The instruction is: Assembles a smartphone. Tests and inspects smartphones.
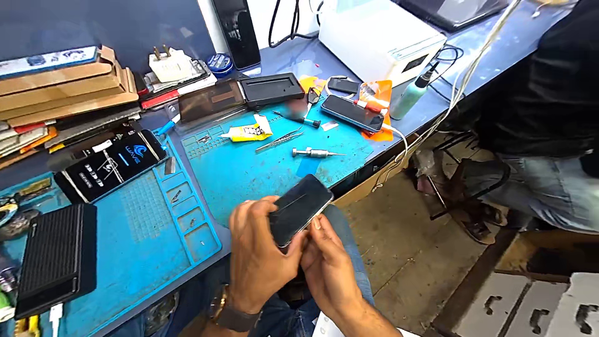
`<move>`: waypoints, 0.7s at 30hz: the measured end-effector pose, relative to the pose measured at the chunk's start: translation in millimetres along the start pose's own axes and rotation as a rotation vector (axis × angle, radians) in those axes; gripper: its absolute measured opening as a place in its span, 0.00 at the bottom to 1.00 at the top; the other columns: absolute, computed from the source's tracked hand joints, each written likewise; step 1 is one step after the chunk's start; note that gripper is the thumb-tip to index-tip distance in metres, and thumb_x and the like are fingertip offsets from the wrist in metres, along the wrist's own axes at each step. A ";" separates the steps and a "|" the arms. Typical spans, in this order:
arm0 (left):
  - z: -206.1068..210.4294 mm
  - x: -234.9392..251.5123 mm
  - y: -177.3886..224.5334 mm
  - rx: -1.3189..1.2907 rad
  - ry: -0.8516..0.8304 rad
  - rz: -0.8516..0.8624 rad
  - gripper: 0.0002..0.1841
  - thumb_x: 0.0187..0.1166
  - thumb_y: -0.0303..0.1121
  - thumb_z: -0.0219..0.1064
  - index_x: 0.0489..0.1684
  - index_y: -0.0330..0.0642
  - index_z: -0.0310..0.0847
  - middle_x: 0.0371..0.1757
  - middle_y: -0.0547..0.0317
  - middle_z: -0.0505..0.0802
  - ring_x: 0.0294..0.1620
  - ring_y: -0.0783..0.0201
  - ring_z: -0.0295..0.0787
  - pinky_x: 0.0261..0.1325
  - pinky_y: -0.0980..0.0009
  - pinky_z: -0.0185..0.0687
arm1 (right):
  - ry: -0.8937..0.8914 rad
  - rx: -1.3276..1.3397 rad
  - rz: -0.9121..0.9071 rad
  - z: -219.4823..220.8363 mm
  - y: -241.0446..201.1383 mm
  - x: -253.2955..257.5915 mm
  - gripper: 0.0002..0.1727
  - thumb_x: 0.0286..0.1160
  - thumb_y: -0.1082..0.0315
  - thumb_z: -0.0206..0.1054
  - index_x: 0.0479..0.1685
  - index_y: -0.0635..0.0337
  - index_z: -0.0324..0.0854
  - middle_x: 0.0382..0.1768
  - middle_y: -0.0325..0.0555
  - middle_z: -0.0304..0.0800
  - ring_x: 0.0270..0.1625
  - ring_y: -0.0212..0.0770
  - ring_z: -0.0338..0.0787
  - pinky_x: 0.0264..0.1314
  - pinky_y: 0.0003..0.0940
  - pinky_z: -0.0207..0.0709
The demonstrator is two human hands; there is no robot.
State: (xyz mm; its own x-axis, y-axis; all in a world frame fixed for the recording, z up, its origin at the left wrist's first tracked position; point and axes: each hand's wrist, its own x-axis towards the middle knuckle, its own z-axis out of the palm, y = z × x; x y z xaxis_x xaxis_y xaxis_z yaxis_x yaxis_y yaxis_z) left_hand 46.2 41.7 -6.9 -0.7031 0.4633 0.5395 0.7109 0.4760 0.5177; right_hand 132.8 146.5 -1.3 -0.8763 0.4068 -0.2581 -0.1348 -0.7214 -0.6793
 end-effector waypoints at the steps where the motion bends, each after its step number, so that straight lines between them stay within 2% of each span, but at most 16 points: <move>1: 5.3 1.2 8.3 -0.012 -0.045 0.046 0.35 0.62 0.55 0.78 0.65 0.41 0.78 0.63 0.54 0.90 0.67 0.51 0.83 0.75 0.45 0.75 | 0.046 0.034 -0.009 -2.7 -3.4 0.2 0.20 0.92 0.56 0.53 0.75 0.54 0.72 0.51 0.56 0.89 0.53 0.45 0.92 0.61 0.42 0.86; 3: 10.8 10.5 20.6 -0.052 -0.128 0.145 0.32 0.72 0.59 0.70 0.66 0.44 0.83 0.65 0.59 0.90 0.68 0.56 0.83 0.77 0.49 0.73 | 0.112 0.087 -0.039 -14.0 -14.3 1.7 0.22 0.94 0.54 0.50 0.78 0.51 0.68 0.56 0.58 0.90 0.54 0.50 0.95 0.56 0.48 0.91; 6: 12.8 46.6 29.7 -0.076 -0.167 0.180 0.22 0.83 0.50 0.59 0.62 0.47 0.89 0.71 0.60 0.89 0.73 0.55 0.83 0.77 0.49 0.74 | 0.129 0.070 -0.125 -43.7 -38.5 5.8 0.22 0.96 0.54 0.45 0.80 0.49 0.67 0.58 0.59 0.90 0.53 0.56 0.96 0.49 0.56 0.93; 8: 23.6 75.0 32.4 0.034 -0.212 0.160 0.19 0.87 0.45 0.59 0.67 0.49 0.87 0.75 0.58 0.87 0.76 0.52 0.79 0.79 0.47 0.70 | 0.097 -0.002 -0.209 -65.5 -54.2 5.4 0.21 0.96 0.55 0.45 0.81 0.46 0.66 0.59 0.57 0.89 0.54 0.56 0.95 0.46 0.58 0.93; 9: 32.7 86.5 32.8 0.113 -0.255 0.150 0.20 0.87 0.45 0.61 0.70 0.50 0.85 0.76 0.56 0.85 0.78 0.50 0.77 0.81 0.46 0.68 | 0.073 -0.035 -0.243 -73.5 -62.1 3.7 0.21 0.96 0.55 0.45 0.81 0.45 0.67 0.59 0.55 0.89 0.52 0.54 0.96 0.41 0.55 0.94; 11: 53.9 100.4 30.7 0.234 -0.320 0.151 0.19 0.83 0.45 0.67 0.67 0.49 0.87 0.68 0.50 0.87 0.72 0.45 0.79 0.75 0.45 0.72 | 0.000 -0.042 -0.263 -84.1 -77.8 -3.2 0.22 0.95 0.53 0.48 0.80 0.47 0.68 0.62 0.59 0.88 0.53 0.55 0.96 0.37 0.51 0.94; 12: 62.3 102.7 29.0 0.267 -0.340 0.154 0.16 0.82 0.45 0.69 0.59 0.49 0.89 0.60 0.49 0.87 0.65 0.45 0.81 0.67 0.47 0.75 | -0.053 -0.018 -0.243 -88.4 -84.6 -7.2 0.25 0.93 0.48 0.50 0.80 0.49 0.69 0.66 0.62 0.87 0.56 0.58 0.95 0.41 0.51 0.94; 13: 67.6 103.0 27.5 0.284 -0.345 0.161 0.13 0.82 0.44 0.69 0.53 0.48 0.89 0.54 0.49 0.87 0.59 0.46 0.82 0.60 0.50 0.76 | -0.106 0.035 -0.199 -91.6 -90.4 -11.2 0.28 0.91 0.43 0.51 0.79 0.49 0.72 0.68 0.63 0.86 0.60 0.61 0.94 0.48 0.56 0.92; 15: 68.2 101.7 27.3 0.289 -0.354 0.163 0.11 0.84 0.41 0.68 0.48 0.45 0.88 0.48 0.49 0.87 0.53 0.47 0.84 0.54 0.52 0.78 | -0.206 0.219 -0.089 -97.9 -93.8 -17.5 0.36 0.86 0.36 0.53 0.79 0.53 0.75 0.71 0.66 0.84 0.69 0.67 0.88 0.66 0.70 0.82; 16: 65.6 101.1 27.6 0.289 -0.356 0.154 0.10 0.84 0.40 0.67 0.47 0.44 0.88 0.47 0.50 0.87 0.51 0.48 0.85 0.52 0.54 0.79 | -0.227 0.299 -0.035 -100.2 -91.5 -20.6 0.38 0.84 0.34 0.52 0.79 0.54 0.75 0.72 0.67 0.83 0.71 0.69 0.86 0.70 0.74 0.78; 18: 55.1 104.4 24.4 0.266 -0.325 0.114 0.10 0.85 0.39 0.66 0.47 0.43 0.87 0.45 0.51 0.87 0.49 0.50 0.86 0.49 0.56 0.82 | -0.201 0.372 0.064 -103.5 -83.2 -24.9 0.40 0.82 0.30 0.50 0.76 0.53 0.79 0.70 0.65 0.85 0.68 0.66 0.88 0.69 0.71 0.79; 21: 21.0 120.9 7.1 0.231 -0.242 0.008 0.10 0.84 0.37 0.67 0.51 0.41 0.89 0.46 0.48 0.89 0.51 0.48 0.89 0.53 0.51 0.87 | -0.158 0.412 0.187 -110.0 -63.7 -28.1 0.40 0.83 0.29 0.47 0.72 0.53 0.81 0.66 0.66 0.86 0.63 0.64 0.90 0.63 0.64 0.84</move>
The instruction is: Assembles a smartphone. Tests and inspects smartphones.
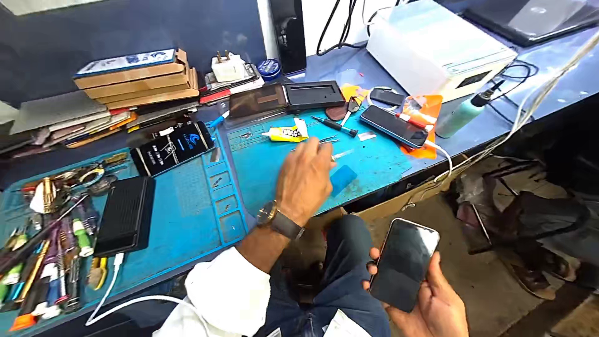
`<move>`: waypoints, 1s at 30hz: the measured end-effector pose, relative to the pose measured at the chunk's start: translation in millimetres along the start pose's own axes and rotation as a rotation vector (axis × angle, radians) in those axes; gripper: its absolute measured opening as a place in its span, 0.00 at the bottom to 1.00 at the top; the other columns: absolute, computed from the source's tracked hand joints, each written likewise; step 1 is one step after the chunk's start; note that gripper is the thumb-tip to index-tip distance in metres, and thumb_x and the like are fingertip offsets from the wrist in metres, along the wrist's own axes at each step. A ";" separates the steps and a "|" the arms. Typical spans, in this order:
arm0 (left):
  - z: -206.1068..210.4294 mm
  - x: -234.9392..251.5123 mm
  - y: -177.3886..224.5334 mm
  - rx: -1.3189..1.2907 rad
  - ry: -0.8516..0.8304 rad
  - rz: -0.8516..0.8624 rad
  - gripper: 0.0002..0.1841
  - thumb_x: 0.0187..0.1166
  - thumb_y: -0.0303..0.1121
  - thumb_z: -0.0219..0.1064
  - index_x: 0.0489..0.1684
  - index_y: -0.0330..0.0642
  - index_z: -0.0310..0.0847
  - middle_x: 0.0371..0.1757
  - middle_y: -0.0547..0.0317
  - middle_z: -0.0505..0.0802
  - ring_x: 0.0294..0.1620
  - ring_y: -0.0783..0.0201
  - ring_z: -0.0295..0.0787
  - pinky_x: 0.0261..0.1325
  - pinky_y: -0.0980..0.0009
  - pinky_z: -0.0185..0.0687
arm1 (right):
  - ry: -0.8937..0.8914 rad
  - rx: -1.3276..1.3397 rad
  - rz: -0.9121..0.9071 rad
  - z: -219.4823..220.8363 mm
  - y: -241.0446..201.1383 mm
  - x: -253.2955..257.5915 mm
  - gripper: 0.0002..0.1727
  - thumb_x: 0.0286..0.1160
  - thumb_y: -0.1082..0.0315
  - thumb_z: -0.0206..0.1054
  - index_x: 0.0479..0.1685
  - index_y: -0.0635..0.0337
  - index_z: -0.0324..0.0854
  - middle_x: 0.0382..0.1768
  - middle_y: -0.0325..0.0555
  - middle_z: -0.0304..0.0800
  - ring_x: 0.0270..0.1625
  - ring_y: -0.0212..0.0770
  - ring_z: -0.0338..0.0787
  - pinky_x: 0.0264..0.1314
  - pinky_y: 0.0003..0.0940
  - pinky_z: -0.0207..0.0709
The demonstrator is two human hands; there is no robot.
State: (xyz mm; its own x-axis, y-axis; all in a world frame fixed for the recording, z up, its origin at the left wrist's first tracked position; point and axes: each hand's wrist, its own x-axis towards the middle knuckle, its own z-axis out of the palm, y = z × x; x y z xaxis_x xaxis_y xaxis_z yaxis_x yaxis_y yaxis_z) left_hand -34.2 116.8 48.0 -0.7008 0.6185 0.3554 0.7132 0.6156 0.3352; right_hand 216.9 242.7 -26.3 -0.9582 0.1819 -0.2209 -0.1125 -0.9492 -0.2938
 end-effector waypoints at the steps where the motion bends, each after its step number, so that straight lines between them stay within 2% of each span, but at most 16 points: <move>1: -12.1 2.6 -11.6 0.005 0.012 -0.041 0.11 0.84 0.36 0.67 0.51 0.40 0.89 0.46 0.46 0.90 0.51 0.46 0.90 0.54 0.49 0.87 | 0.017 0.009 0.017 -2.6 5.6 -0.1 0.40 0.84 0.29 0.46 0.70 0.54 0.81 0.64 0.66 0.87 0.61 0.63 0.91 0.60 0.62 0.85; 4: -43.5 2.5 -43.2 0.059 0.027 -0.177 0.13 0.84 0.37 0.67 0.53 0.37 0.88 0.50 0.42 0.90 0.52 0.42 0.90 0.56 0.43 0.86 | 0.025 0.027 0.031 -3.5 17.0 3.0 0.41 0.84 0.29 0.44 0.70 0.55 0.80 0.58 0.67 0.89 0.55 0.62 0.93 0.54 0.59 0.88; 8: -70.1 -15.9 -70.7 0.129 0.013 -0.297 0.15 0.85 0.39 0.66 0.57 0.37 0.86 0.52 0.37 0.89 0.52 0.37 0.88 0.55 0.34 0.82 | 0.014 0.042 0.043 0.9 25.0 10.0 0.38 0.85 0.31 0.46 0.69 0.54 0.80 0.56 0.65 0.90 0.54 0.61 0.93 0.55 0.57 0.88; 11: -71.8 -29.8 -80.6 0.149 0.010 -0.277 0.14 0.85 0.38 0.66 0.56 0.36 0.86 0.49 0.36 0.89 0.48 0.35 0.87 0.52 0.32 0.79 | 0.029 0.000 0.047 7.2 24.3 11.1 0.40 0.86 0.30 0.42 0.69 0.55 0.80 0.55 0.66 0.90 0.53 0.60 0.94 0.55 0.55 0.89; 15: -67.4 -37.6 -91.2 0.161 -0.054 -0.262 0.12 0.85 0.35 0.68 0.54 0.36 0.87 0.48 0.35 0.89 0.48 0.33 0.86 0.52 0.29 0.76 | -0.016 -0.037 0.054 10.6 23.2 9.9 0.40 0.86 0.30 0.42 0.71 0.54 0.79 0.57 0.66 0.89 0.54 0.59 0.93 0.57 0.54 0.88; 23: -55.8 -26.1 -112.0 0.284 -0.097 -0.174 0.09 0.84 0.32 0.68 0.54 0.39 0.89 0.53 0.32 0.89 0.60 0.29 0.83 0.65 0.28 0.70 | -0.030 -0.059 0.012 11.2 21.9 4.7 0.39 0.87 0.31 0.40 0.73 0.53 0.78 0.57 0.66 0.89 0.53 0.59 0.94 0.57 0.53 0.88; 30: -48.1 -25.2 -119.0 0.355 -0.121 -0.181 0.10 0.85 0.34 0.66 0.55 0.44 0.90 0.54 0.34 0.89 0.61 0.30 0.83 0.64 0.30 0.71 | -0.058 -0.055 -0.004 6.7 19.7 4.7 0.37 0.87 0.32 0.44 0.73 0.51 0.78 0.57 0.65 0.89 0.53 0.58 0.93 0.56 0.52 0.88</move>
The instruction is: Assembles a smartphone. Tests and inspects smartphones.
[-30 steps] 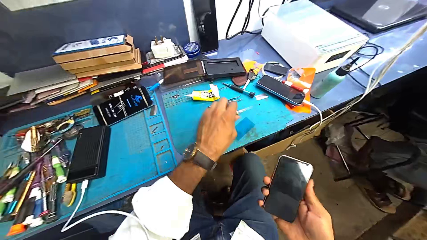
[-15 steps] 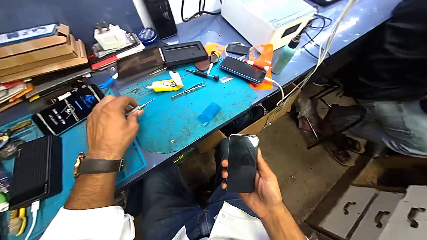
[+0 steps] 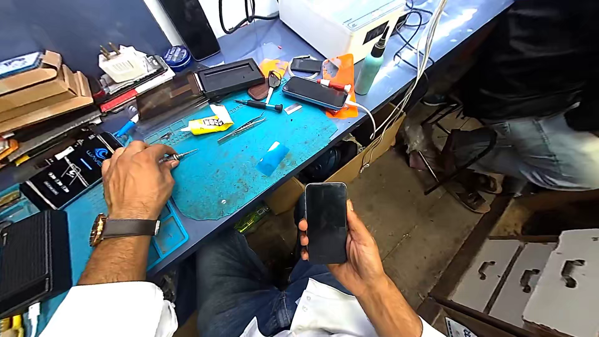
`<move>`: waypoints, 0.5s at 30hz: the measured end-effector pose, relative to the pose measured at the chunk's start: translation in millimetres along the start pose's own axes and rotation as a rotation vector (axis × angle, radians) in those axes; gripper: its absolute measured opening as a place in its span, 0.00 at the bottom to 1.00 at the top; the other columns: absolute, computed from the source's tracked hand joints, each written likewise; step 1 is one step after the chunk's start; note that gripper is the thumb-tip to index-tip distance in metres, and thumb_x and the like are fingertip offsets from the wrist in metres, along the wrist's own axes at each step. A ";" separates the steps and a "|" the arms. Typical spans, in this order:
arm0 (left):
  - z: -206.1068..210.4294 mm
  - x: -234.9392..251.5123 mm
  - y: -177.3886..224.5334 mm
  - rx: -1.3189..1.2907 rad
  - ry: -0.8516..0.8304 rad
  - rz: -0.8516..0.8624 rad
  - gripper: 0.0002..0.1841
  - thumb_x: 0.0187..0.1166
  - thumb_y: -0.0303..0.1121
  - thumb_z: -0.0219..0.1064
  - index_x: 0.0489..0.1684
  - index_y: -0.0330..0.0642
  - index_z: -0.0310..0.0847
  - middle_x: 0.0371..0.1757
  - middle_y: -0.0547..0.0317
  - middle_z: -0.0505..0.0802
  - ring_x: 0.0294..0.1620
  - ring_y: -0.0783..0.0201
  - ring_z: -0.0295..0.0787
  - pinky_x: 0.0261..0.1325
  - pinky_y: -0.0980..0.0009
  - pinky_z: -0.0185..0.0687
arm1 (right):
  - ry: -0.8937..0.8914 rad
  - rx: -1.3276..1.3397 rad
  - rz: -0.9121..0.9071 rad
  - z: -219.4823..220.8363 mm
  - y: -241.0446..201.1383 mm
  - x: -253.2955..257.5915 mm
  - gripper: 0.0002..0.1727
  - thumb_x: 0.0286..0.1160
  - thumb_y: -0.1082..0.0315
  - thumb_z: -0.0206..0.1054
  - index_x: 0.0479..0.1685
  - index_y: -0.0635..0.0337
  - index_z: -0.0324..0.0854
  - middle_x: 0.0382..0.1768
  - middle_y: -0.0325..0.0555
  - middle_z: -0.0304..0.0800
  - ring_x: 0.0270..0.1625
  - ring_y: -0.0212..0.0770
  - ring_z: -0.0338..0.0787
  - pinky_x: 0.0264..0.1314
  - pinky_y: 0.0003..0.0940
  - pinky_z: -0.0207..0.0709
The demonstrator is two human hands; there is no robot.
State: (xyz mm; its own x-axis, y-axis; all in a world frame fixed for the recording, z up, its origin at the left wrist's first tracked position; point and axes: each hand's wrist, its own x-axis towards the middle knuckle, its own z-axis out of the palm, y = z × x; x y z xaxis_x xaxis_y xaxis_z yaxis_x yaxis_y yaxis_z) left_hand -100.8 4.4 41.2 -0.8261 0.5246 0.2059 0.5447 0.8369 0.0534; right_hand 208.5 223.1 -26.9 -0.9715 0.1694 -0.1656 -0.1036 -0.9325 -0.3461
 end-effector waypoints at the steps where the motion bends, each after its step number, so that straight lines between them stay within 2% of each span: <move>1: 0.2 -0.2 -0.2 -0.001 -0.001 -0.002 0.10 0.85 0.34 0.66 0.56 0.44 0.90 0.55 0.34 0.89 0.62 0.29 0.83 0.64 0.29 0.71 | 0.011 0.003 0.004 0.3 0.0 0.0 0.37 0.87 0.31 0.44 0.73 0.51 0.78 0.57 0.65 0.89 0.53 0.58 0.93 0.56 0.52 0.88; 11: -0.5 -2.4 -1.8 -0.011 -0.002 -0.006 0.13 0.84 0.34 0.67 0.60 0.40 0.88 0.59 0.33 0.88 0.65 0.29 0.82 0.66 0.29 0.71 | 0.008 -0.021 0.019 4.5 -0.7 2.7 0.38 0.88 0.31 0.40 0.74 0.50 0.77 0.60 0.65 0.88 0.56 0.58 0.93 0.57 0.53 0.88; 15: -2.1 -2.4 0.2 -0.006 -0.003 -0.015 0.10 0.83 0.32 0.67 0.55 0.41 0.89 0.58 0.33 0.89 0.64 0.29 0.82 0.66 0.29 0.70 | -0.007 0.010 0.029 4.6 -0.1 2.1 0.38 0.88 0.32 0.40 0.74 0.50 0.78 0.61 0.66 0.88 0.57 0.60 0.93 0.58 0.55 0.87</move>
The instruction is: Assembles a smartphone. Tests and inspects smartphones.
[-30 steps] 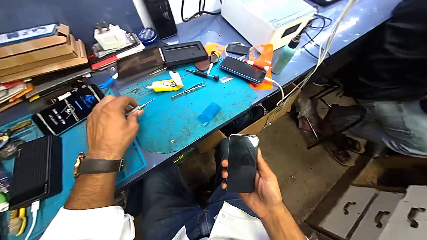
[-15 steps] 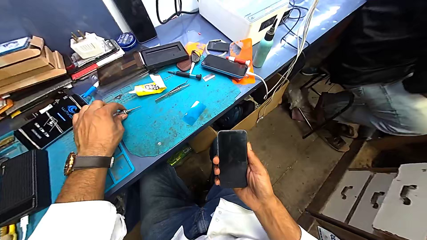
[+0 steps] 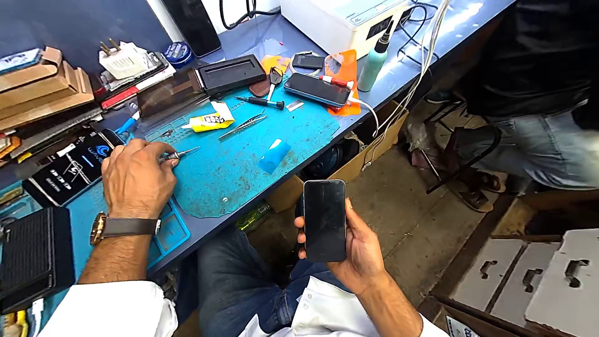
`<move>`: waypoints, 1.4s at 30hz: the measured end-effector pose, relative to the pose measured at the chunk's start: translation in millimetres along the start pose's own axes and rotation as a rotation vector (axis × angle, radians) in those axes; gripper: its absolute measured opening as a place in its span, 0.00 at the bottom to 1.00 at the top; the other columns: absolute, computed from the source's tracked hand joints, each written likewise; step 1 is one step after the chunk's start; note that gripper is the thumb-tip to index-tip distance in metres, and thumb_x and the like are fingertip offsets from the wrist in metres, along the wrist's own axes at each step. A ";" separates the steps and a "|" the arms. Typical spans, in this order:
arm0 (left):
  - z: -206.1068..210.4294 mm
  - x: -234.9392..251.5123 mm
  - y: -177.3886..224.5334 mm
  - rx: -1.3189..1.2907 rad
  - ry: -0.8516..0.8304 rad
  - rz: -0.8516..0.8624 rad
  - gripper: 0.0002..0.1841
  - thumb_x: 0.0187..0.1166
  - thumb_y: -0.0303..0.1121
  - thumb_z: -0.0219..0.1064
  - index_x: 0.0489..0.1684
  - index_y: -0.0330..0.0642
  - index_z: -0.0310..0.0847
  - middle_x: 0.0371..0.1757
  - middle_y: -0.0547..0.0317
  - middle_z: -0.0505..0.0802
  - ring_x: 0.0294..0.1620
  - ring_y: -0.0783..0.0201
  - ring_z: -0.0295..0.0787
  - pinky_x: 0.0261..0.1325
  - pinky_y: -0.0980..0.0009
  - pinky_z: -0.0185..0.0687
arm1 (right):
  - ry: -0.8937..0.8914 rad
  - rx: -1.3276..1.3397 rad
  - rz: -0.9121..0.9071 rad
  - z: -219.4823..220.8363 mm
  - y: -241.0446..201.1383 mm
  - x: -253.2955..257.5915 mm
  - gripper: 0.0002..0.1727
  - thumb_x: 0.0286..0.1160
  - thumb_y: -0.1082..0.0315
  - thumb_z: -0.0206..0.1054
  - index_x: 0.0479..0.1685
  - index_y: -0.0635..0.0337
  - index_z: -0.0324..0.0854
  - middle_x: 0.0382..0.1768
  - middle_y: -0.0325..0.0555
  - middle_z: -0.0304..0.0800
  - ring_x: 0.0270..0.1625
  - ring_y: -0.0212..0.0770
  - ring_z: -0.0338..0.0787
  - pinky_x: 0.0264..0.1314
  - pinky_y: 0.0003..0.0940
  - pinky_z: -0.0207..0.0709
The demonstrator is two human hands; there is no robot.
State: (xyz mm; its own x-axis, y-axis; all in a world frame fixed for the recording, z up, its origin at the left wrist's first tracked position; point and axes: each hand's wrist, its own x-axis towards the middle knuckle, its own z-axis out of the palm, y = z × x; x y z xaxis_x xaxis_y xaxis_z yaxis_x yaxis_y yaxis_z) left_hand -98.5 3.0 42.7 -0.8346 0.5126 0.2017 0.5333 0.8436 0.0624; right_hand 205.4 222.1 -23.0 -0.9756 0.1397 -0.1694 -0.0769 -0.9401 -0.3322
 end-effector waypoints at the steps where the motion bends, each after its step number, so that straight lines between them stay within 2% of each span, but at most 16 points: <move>1: 0.0 0.4 0.3 0.009 0.001 -0.004 0.10 0.83 0.32 0.67 0.54 0.41 0.90 0.57 0.33 0.89 0.63 0.30 0.83 0.66 0.29 0.71 | -0.009 0.015 0.000 -0.6 0.2 -0.2 0.38 0.88 0.32 0.41 0.74 0.51 0.78 0.61 0.67 0.88 0.57 0.61 0.92 0.59 0.56 0.87; 9: 4.1 3.3 -3.5 0.038 0.020 -0.034 0.12 0.85 0.34 0.65 0.57 0.42 0.89 0.58 0.34 0.89 0.65 0.30 0.82 0.68 0.30 0.70 | 0.011 0.015 -0.020 -2.9 1.6 -0.6 0.35 0.88 0.35 0.43 0.72 0.52 0.79 0.56 0.66 0.89 0.53 0.60 0.93 0.55 0.54 0.88; 13: 4.2 1.7 -2.8 0.026 0.018 -0.037 0.12 0.85 0.33 0.65 0.58 0.41 0.89 0.59 0.33 0.89 0.64 0.30 0.82 0.68 0.30 0.69 | 0.016 0.014 -0.024 -2.8 1.7 1.2 0.34 0.89 0.36 0.44 0.72 0.51 0.79 0.57 0.66 0.89 0.52 0.60 0.93 0.54 0.54 0.88; 18: 2.9 0.5 -0.5 0.027 0.015 -0.043 0.12 0.84 0.33 0.65 0.59 0.41 0.88 0.58 0.32 0.89 0.64 0.30 0.83 0.68 0.29 0.69 | 0.039 -0.003 -0.006 -1.4 2.9 1.4 0.37 0.89 0.34 0.40 0.72 0.53 0.79 0.59 0.68 0.89 0.54 0.60 0.93 0.55 0.55 0.88; 27: 3.2 -1.5 -1.9 0.017 0.016 -0.041 0.13 0.85 0.34 0.65 0.61 0.41 0.87 0.60 0.32 0.89 0.66 0.29 0.83 0.69 0.29 0.69 | 0.028 -0.004 -0.024 -1.8 5.1 2.1 0.35 0.88 0.34 0.45 0.71 0.52 0.80 0.56 0.65 0.89 0.52 0.58 0.93 0.53 0.53 0.88; 34: 2.8 -2.6 -1.6 0.009 0.015 -0.046 0.15 0.84 0.34 0.65 0.63 0.41 0.86 0.62 0.32 0.88 0.68 0.29 0.81 0.70 0.29 0.69 | 0.049 -0.009 0.009 0.5 5.0 2.1 0.37 0.89 0.33 0.41 0.73 0.53 0.79 0.59 0.67 0.89 0.54 0.60 0.93 0.56 0.56 0.88; 38: 0.7 -4.0 -0.7 0.000 0.026 -0.047 0.16 0.83 0.35 0.66 0.64 0.40 0.85 0.64 0.33 0.88 0.69 0.28 0.80 0.70 0.28 0.68 | 0.045 -0.003 0.019 0.9 5.8 2.3 0.37 0.89 0.34 0.42 0.73 0.52 0.79 0.60 0.67 0.89 0.56 0.61 0.93 0.58 0.56 0.87; 41: -9.6 -11.4 8.7 -0.115 0.064 -0.024 0.21 0.84 0.39 0.66 0.70 0.36 0.81 0.69 0.29 0.83 0.71 0.26 0.76 0.71 0.28 0.65 | 0.039 -0.022 0.016 2.1 7.0 2.9 0.37 0.89 0.34 0.40 0.74 0.51 0.79 0.63 0.67 0.88 0.58 0.60 0.93 0.60 0.56 0.87; 42: -14.8 -17.5 16.5 -0.179 0.096 -0.002 0.23 0.85 0.41 0.64 0.72 0.36 0.80 0.70 0.30 0.83 0.72 0.28 0.77 0.73 0.30 0.66 | 0.032 -0.030 0.016 2.2 7.8 3.4 0.37 0.89 0.34 0.40 0.75 0.52 0.78 0.64 0.66 0.88 0.60 0.60 0.93 0.62 0.56 0.86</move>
State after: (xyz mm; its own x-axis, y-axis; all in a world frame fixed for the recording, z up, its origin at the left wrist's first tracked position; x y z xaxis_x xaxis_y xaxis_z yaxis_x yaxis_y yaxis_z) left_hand -73.0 5.6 54.7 -0.8233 0.4860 0.2931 0.5547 0.7983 0.2344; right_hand 201.1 214.5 -24.2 -0.9695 0.1351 -0.2046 -0.0548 -0.9327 -0.3564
